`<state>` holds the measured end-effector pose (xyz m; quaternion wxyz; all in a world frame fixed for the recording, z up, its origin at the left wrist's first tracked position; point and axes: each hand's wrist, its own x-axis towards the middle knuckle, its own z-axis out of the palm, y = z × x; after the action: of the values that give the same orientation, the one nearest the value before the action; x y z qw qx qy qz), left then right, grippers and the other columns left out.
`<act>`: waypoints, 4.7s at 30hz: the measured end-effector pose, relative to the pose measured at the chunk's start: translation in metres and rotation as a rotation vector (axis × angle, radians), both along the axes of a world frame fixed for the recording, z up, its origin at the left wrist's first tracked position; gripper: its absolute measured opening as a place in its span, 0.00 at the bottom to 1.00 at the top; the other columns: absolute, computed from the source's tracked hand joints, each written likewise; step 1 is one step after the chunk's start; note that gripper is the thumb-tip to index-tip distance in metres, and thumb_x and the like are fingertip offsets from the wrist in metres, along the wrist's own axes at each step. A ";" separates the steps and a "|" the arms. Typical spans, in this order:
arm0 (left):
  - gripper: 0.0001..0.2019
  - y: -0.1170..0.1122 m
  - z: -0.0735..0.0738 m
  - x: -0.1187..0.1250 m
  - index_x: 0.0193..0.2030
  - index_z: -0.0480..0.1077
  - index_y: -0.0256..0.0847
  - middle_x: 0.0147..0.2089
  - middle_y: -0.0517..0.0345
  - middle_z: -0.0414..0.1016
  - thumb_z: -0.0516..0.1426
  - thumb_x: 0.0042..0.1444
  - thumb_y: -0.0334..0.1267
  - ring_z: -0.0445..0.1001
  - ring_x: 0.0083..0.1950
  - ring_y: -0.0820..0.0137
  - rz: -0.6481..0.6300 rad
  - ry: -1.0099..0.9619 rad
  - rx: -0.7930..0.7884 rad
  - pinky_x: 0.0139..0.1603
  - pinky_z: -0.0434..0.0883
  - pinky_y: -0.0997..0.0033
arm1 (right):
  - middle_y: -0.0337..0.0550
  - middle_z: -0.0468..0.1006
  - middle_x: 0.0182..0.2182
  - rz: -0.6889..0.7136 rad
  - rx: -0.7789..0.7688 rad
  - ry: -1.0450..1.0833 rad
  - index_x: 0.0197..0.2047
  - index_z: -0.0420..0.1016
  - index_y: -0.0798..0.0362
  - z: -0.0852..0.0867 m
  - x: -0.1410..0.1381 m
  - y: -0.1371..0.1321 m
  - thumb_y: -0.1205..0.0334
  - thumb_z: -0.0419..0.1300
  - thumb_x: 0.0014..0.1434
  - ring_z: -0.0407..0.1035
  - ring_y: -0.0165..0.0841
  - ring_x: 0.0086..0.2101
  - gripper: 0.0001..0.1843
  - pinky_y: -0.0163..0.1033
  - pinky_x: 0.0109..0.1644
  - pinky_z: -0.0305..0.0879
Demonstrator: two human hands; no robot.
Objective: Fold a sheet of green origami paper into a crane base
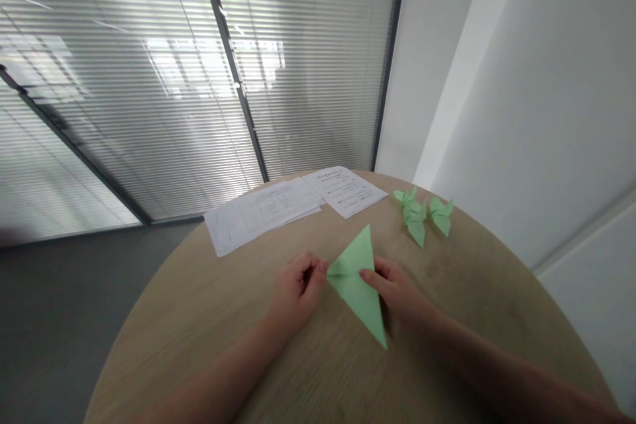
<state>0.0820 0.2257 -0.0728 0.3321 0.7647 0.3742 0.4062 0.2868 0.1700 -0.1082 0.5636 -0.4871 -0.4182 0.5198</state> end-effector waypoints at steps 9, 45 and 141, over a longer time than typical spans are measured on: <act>0.13 -0.006 -0.010 0.010 0.32 0.67 0.41 0.28 0.60 0.67 0.54 0.65 0.45 0.65 0.30 0.70 -0.235 0.017 -0.175 0.32 0.61 0.71 | 0.46 0.79 0.45 0.173 0.240 -0.156 0.30 0.78 0.49 0.017 -0.003 -0.013 0.41 0.62 0.62 0.72 0.43 0.46 0.21 0.44 0.53 0.66; 0.06 -0.014 -0.004 0.010 0.43 0.63 0.41 0.32 0.63 0.67 0.54 0.59 0.31 0.69 0.30 0.74 -0.121 -0.151 -0.077 0.26 0.65 0.79 | 0.46 0.69 0.56 0.248 0.339 -0.261 0.38 0.68 0.48 0.011 -0.008 -0.025 0.56 0.62 0.66 0.69 0.39 0.53 0.08 0.41 0.50 0.71; 0.13 -0.005 -0.001 0.015 0.38 0.81 0.37 0.32 0.52 0.82 0.63 0.54 0.45 0.79 0.35 0.61 -0.274 -0.181 -0.364 0.38 0.76 0.65 | 0.44 0.81 0.33 0.038 0.035 0.108 0.45 0.81 0.51 0.006 -0.010 -0.009 0.45 0.71 0.55 0.74 0.35 0.32 0.21 0.35 0.26 0.67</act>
<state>0.0973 0.2207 -0.0738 0.5487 0.6963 0.3028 0.3499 0.2768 0.1608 -0.1017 0.5838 -0.4403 -0.4055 0.5485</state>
